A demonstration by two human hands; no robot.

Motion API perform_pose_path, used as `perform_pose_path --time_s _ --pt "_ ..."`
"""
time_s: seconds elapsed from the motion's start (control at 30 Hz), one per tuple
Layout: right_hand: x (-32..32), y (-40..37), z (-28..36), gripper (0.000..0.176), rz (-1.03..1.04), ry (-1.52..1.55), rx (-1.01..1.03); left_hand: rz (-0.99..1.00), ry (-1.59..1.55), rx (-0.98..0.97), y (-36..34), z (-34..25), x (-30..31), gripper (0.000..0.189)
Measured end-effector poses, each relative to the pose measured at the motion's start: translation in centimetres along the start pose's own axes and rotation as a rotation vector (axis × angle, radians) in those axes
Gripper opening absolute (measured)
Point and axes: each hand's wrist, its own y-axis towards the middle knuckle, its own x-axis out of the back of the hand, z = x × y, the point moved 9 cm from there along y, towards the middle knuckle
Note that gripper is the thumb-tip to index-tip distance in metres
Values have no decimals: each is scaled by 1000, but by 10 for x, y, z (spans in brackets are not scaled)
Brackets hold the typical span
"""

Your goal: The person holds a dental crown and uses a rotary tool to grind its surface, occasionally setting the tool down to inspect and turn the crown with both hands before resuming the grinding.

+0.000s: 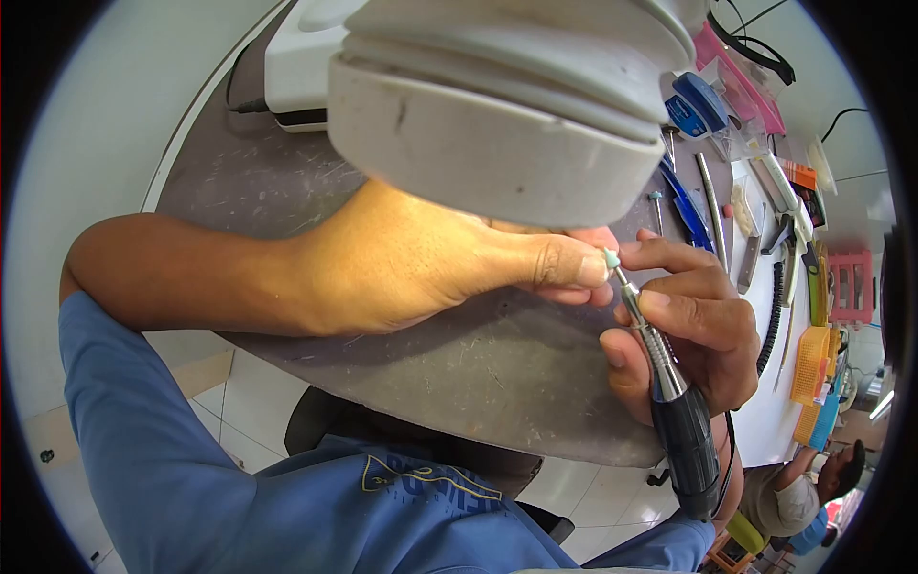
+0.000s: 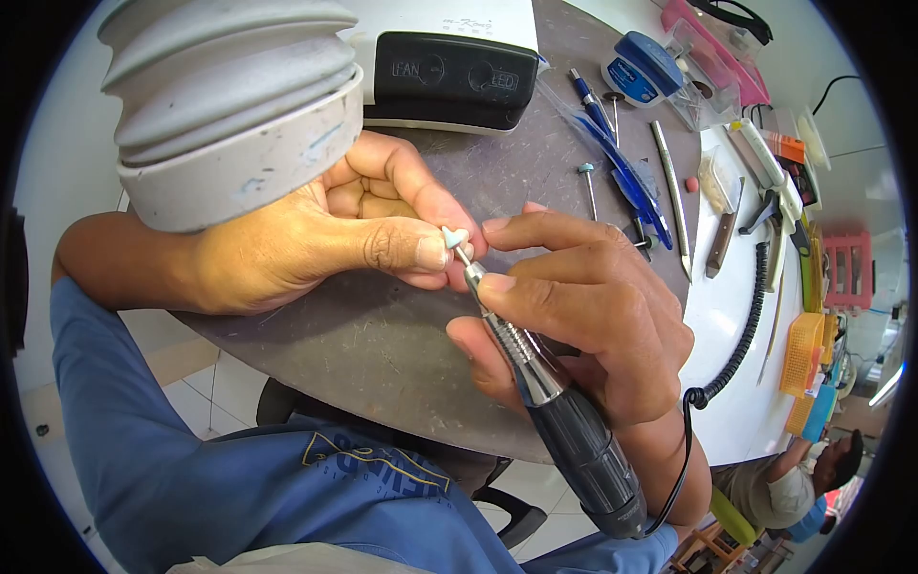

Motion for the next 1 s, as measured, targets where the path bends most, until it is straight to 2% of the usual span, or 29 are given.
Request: perform_pose_path --time_s 0.37,0.77,1.0 --pt "3 -1 -2 34 -29 -14 -8 4 -29 51 3 5 2 14" --pt "2 0 -1 33 -23 -72 34 27 -70 6 4 6 2 9" --pt "1 4 4 33 1 -89 34 38 -80 18 4 6 0 10"
